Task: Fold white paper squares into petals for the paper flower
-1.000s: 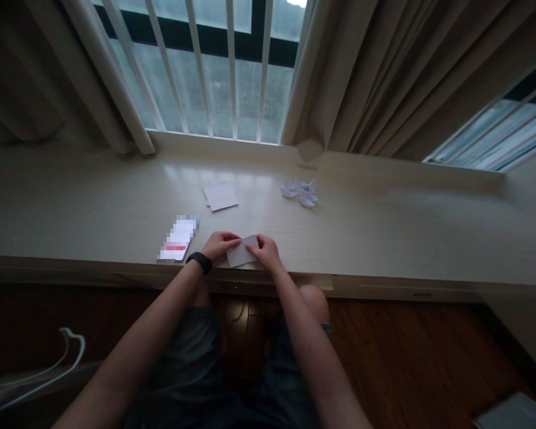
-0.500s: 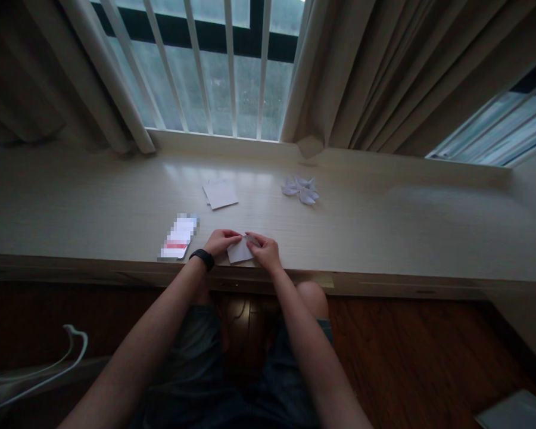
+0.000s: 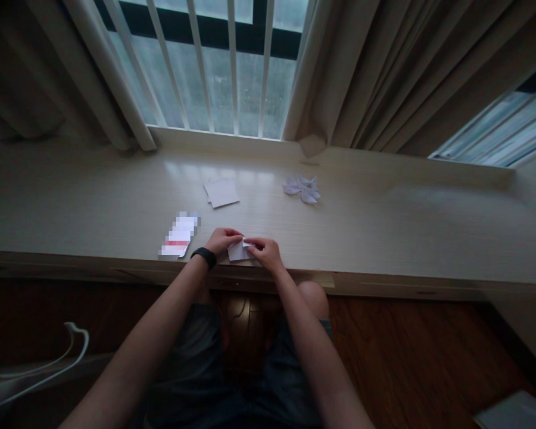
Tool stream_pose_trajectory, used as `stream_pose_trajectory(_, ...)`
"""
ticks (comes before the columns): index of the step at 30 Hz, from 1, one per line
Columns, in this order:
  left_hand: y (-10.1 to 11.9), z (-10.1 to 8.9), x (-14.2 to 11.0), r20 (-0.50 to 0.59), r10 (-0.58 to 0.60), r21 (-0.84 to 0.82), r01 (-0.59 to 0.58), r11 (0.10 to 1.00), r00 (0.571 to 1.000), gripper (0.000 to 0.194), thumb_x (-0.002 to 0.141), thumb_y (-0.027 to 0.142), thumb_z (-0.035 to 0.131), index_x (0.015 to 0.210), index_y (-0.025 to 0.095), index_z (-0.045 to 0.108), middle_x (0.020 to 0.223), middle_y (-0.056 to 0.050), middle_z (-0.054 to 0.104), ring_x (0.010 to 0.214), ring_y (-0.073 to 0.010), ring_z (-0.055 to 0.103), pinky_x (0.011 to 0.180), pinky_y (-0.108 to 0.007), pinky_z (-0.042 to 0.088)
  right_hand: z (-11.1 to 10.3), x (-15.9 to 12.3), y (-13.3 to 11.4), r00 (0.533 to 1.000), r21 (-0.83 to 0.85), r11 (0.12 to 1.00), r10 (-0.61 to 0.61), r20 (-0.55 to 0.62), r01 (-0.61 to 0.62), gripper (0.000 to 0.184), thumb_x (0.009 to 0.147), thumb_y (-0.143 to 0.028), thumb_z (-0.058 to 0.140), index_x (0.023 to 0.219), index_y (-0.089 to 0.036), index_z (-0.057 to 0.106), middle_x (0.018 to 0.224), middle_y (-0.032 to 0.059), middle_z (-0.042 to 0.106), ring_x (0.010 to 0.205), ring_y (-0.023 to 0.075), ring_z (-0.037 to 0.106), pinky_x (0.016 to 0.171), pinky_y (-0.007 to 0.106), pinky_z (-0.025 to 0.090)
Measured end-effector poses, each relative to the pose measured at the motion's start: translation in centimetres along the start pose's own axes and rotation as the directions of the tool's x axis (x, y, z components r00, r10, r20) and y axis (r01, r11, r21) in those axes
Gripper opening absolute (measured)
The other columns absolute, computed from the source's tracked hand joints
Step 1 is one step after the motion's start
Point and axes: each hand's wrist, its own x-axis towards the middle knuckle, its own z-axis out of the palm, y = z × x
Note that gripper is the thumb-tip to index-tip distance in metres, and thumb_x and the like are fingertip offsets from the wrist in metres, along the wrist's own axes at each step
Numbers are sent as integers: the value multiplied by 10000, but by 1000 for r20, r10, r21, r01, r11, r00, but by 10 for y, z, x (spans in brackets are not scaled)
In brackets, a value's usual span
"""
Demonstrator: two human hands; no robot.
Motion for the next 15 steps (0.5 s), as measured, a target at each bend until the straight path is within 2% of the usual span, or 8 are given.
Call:
stream_pose_trajectory(2,2,0,-1,4,0,8,0,1000,1000,262,681,308,672,837,114,751,812,-85,727,746,-179,626,676,-269,463,0,0,-2,1000,7,1000,-9,14,9,258,786,-364,646,971,-219,753,937,45,752,870,214,688,794,311,527)
stream_pose_trajectory(5,5,0,-3,9,-9,4,9,1000,1000,260,683,307,672,837,113,749,804,-83,726,740,-178,625,670,-265,462,3,1,-2,999,-41,999,2,-39,-3,269,806,-433,627,903,-216,754,879,47,750,818,203,682,750,296,518)
stream_pose_trajectory(9,5,1,-3,6,-2,-3,2,1000,1000,252,686,311,672,824,114,748,792,-82,721,736,-176,618,651,-260,462,7,2,2,993,-145,989,26,-115,-43,245,754,-429,671,874,-219,709,750,21,721,674,175,647,653,280,505)
stream_pose_trajectory(15,5,1,-4,1,-2,-11,2,1000,1000,242,686,313,678,814,119,747,791,-85,720,723,-172,613,647,-263,464,6,4,3,991,-147,988,29,-130,-48,219,740,-408,667,846,-218,644,772,22,705,702,175,648,669,284,499)
